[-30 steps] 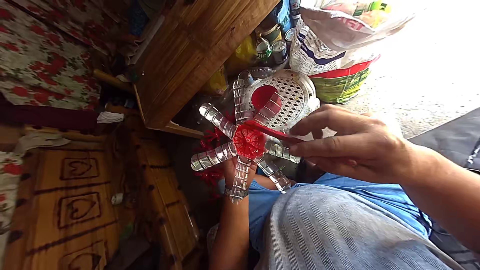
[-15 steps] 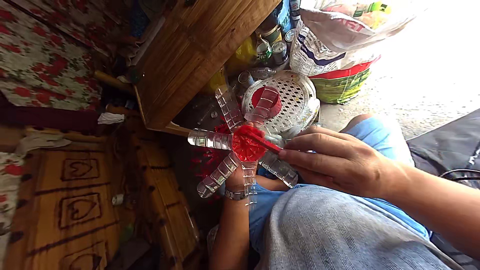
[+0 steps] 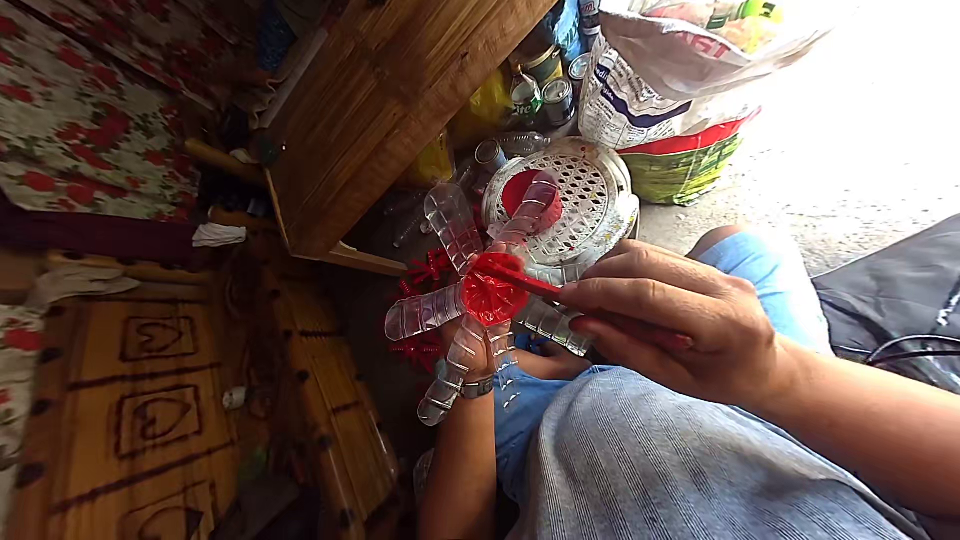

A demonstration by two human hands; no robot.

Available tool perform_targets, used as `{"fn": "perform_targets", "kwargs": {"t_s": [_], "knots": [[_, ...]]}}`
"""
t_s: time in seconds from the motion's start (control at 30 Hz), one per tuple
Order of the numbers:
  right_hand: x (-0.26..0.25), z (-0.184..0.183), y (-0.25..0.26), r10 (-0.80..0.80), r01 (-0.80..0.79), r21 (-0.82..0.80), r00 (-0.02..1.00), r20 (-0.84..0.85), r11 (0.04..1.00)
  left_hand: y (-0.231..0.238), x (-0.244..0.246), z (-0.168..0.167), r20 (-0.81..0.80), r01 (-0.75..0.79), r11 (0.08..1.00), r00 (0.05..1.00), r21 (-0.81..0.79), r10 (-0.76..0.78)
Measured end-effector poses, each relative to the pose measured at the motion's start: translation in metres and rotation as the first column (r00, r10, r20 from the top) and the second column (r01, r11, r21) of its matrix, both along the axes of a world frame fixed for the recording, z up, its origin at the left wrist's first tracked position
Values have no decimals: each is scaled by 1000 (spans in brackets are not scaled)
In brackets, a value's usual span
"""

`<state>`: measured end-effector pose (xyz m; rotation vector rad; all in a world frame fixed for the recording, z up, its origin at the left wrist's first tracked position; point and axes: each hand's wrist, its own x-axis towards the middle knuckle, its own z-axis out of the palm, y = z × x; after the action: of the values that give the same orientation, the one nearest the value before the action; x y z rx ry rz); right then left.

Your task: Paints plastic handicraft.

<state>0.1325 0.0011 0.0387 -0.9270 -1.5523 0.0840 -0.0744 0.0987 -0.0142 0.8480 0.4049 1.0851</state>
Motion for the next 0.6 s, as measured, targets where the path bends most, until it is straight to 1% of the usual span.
{"fn": "perform_targets", "kwargs": {"t_s": [0.1,0.2,0.27,0.37,0.47,0.5,0.6], "knots": [[-3,-1,-1,-10,10,-15,1000,8,1000,4,-2,-2,29,2,1000,1000,2,-2],[-1,-2,-3,28,-28,-11,1000,11,1000,5,-5,-5,66,35,999,997,-14,-34],[1,1,-4,19,-19,12,1000,23,1000,5,-5,-6,67,32,999,997,-7,-32],[0,2,-2,3,-3,19,999,36,1000,7,-6,-7,65,82,997,994,12,-83],[1,0,0,31,-31,-6,999,33,1000,7,-4,-4,66,73,997,995,-27,-71],[2,1,0,44,-44,-7,999,27,999,6,-3,-2,63,42,998,997,-49,-39],[3,3,-2,30,-31,9,999,20,999,7,-6,-3,63,101,994,993,-29,-99]]}}
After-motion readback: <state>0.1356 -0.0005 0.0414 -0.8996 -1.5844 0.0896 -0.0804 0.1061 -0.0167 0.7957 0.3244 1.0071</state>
